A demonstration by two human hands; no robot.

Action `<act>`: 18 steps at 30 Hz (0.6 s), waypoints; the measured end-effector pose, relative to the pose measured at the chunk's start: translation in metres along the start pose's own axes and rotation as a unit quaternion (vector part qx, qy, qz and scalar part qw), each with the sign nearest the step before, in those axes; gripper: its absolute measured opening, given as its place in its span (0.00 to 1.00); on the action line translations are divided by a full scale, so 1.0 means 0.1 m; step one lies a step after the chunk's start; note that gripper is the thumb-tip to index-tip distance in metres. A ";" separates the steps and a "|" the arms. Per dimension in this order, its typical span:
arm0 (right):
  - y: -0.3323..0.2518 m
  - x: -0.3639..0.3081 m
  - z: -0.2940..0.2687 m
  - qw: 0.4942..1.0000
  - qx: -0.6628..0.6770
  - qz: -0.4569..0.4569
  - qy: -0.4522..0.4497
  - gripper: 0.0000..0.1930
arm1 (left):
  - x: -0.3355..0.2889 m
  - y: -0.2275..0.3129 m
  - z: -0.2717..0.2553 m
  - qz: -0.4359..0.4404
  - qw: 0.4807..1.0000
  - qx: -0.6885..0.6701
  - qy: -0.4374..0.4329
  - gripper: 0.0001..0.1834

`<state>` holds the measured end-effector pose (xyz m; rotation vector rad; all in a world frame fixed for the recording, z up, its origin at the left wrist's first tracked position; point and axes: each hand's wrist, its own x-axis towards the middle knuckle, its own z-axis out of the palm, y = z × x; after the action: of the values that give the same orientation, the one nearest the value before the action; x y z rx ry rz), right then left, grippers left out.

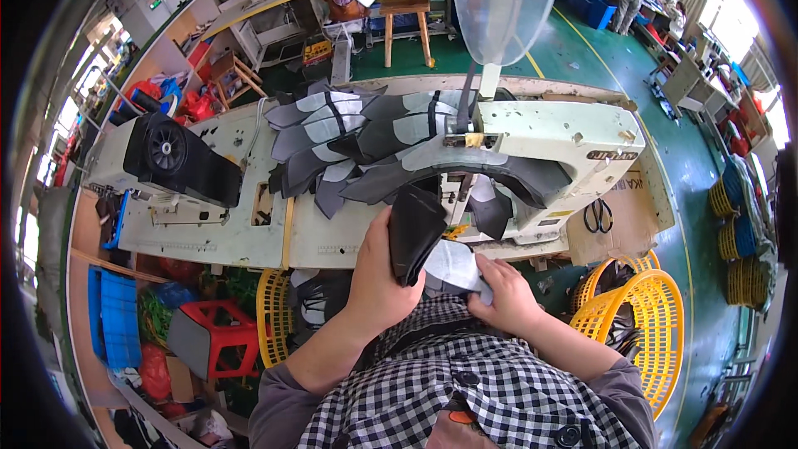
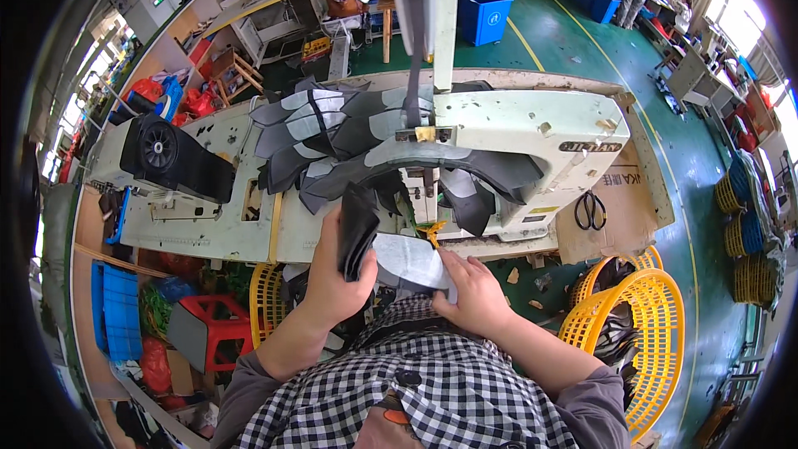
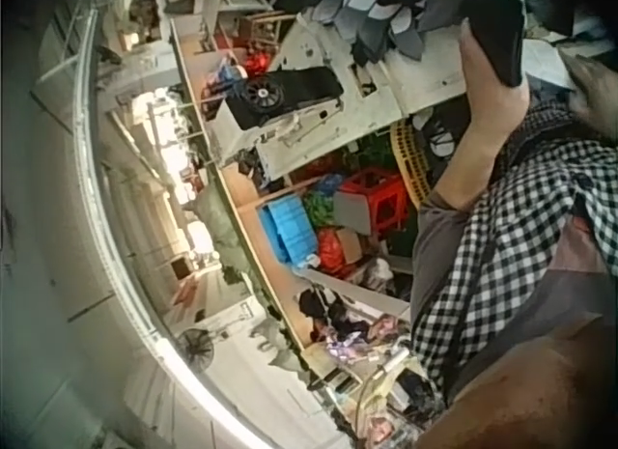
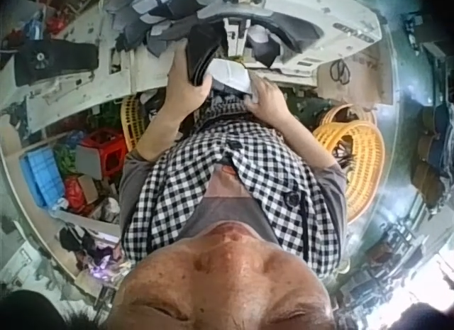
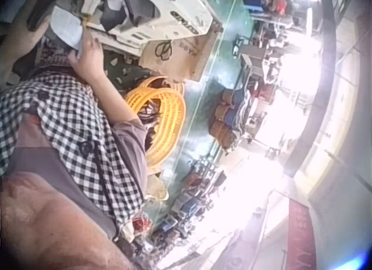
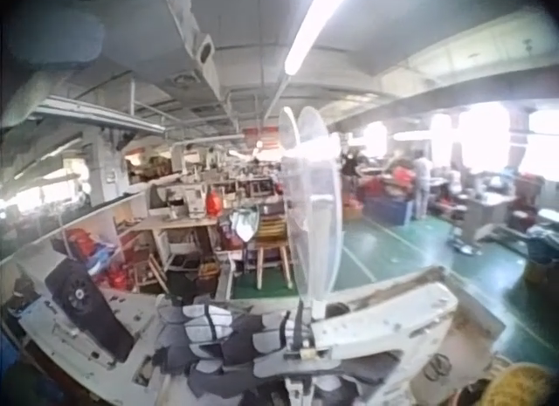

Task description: Using scissors to cut and separate shoe components on a factory workbench.

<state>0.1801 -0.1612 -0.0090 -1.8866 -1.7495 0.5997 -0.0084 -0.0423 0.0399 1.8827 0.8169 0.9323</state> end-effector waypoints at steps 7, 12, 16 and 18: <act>0.14 0.03 -0.34 0.949 0.195 0.140 -0.205 0.37 | 0.04 -0.02 -0.13 -0.022 0.998 0.053 -0.013 0.33; 0.33 0.09 -0.98 0.954 0.276 0.053 -0.100 0.20 | 0.10 0.09 -0.18 -0.030 0.997 -0.040 -0.050 0.32; 0.06 0.47 -1.25 0.936 0.348 0.040 0.045 0.15 | 0.29 0.17 0.00 0.006 0.957 -0.235 0.172 0.26; 0.02 0.67 -1.16 0.931 0.345 0.117 0.037 0.15 | 0.40 0.03 0.07 0.000 0.943 -0.221 0.249 0.21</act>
<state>0.2594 -0.1010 0.0807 -1.5745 -1.0584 1.0545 0.0184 -0.0140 0.0509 1.2706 0.8085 1.4871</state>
